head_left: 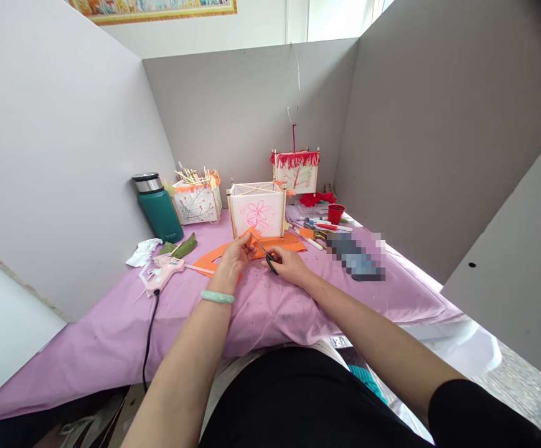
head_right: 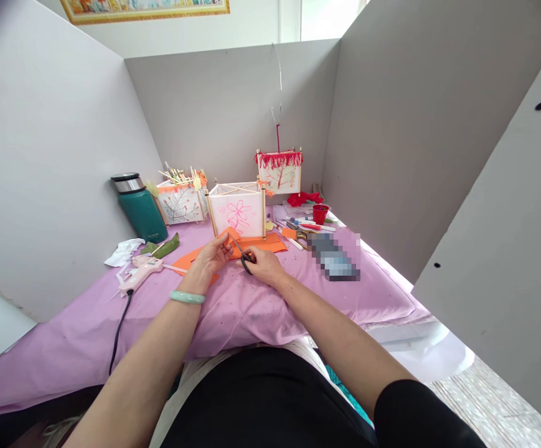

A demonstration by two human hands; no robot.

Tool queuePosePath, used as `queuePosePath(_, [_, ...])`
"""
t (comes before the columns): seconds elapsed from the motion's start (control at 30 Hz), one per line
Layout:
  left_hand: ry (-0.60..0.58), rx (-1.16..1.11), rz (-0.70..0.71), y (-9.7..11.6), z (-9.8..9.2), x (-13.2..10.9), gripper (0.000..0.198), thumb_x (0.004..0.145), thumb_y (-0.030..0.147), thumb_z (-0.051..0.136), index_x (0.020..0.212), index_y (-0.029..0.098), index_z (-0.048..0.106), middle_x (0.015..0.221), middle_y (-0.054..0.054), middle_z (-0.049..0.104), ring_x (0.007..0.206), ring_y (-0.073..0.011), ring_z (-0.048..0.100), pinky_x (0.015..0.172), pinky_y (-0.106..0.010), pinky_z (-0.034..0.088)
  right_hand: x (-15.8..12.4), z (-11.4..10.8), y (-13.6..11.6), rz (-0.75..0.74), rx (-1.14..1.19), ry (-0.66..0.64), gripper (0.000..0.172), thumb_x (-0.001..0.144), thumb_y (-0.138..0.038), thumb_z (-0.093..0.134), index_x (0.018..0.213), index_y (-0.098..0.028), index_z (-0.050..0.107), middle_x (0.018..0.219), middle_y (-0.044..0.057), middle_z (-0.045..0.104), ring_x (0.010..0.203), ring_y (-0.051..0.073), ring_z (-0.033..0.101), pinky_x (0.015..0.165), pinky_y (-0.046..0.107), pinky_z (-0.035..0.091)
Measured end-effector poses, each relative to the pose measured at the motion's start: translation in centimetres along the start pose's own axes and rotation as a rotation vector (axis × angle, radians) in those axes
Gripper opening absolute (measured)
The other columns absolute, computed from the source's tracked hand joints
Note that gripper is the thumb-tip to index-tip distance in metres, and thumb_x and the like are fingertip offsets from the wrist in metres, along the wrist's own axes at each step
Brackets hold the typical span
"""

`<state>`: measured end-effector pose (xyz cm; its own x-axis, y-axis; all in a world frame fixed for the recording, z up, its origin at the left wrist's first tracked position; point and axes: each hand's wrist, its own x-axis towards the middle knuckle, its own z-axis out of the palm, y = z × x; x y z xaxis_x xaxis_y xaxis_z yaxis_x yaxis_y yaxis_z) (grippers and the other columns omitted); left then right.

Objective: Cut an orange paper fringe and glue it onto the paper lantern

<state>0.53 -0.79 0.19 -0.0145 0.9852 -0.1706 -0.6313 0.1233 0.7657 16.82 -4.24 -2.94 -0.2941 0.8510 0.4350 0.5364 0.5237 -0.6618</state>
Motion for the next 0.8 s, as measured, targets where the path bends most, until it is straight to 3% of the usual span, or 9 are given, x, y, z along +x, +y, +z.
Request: queuePosePath(0.8, [0.008,0.039,0.004,0.26,0.46,-0.74,0.009,0.073,0.01,0.064,0.074,0.013,0.056,0.057,0.002,0.057,0.043,-0.007,0.049,0.049,-0.021,0.044,0.05,-0.04,-0.02,0.003,-0.003,-0.005,0.031,0.075,-0.045,0.062,0.092,-0.019,0.061,0.063,-0.002,0.058,0.058,0.01,0.05,0.054,0.02,0.032])
